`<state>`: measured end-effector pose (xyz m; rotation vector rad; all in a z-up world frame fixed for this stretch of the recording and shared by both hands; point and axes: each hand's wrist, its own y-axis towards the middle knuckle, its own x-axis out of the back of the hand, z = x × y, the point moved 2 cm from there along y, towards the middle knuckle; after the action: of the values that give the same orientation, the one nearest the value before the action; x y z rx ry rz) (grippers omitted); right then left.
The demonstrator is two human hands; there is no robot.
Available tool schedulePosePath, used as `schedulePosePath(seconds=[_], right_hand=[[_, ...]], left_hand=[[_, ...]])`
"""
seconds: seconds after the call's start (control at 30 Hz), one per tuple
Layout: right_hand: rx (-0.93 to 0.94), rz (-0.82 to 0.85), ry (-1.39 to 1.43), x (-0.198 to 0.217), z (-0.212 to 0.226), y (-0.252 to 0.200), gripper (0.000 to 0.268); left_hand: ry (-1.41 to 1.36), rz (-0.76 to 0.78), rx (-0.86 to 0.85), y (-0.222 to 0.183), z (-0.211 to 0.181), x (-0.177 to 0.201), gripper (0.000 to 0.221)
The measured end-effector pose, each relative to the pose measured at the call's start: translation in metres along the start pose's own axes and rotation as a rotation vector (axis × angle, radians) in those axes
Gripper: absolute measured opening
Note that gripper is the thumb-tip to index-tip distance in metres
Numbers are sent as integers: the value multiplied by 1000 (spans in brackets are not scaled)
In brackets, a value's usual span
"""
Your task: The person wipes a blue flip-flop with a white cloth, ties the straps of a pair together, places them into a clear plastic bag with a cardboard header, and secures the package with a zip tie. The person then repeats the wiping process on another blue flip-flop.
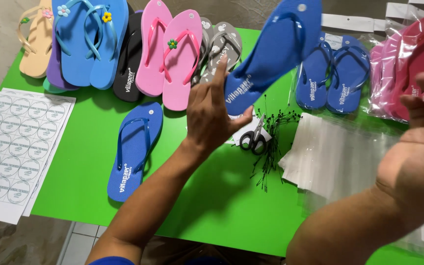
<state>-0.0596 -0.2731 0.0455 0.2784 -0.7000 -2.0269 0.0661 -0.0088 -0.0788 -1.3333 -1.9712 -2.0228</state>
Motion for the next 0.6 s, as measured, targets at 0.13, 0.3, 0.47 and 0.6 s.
schedulePosePath(seconds=[0.13, 0.3, 0.47, 0.6], right_hand=[[11, -20, 5, -27, 3, 9, 35], [-174, 52, 174, -43, 9, 13, 30], [1, -47, 42, -53, 0, 15, 27], [161, -77, -232, -45, -6, 14, 20]], left_hand=[[-161, -67, -16, -11, -43, 31, 109], [-206, -71, -53, -23, -68, 38, 99], [-301, -121, -111, -20, -83, 53, 92], [-319, -176, -73, -21, -81, 56, 92]])
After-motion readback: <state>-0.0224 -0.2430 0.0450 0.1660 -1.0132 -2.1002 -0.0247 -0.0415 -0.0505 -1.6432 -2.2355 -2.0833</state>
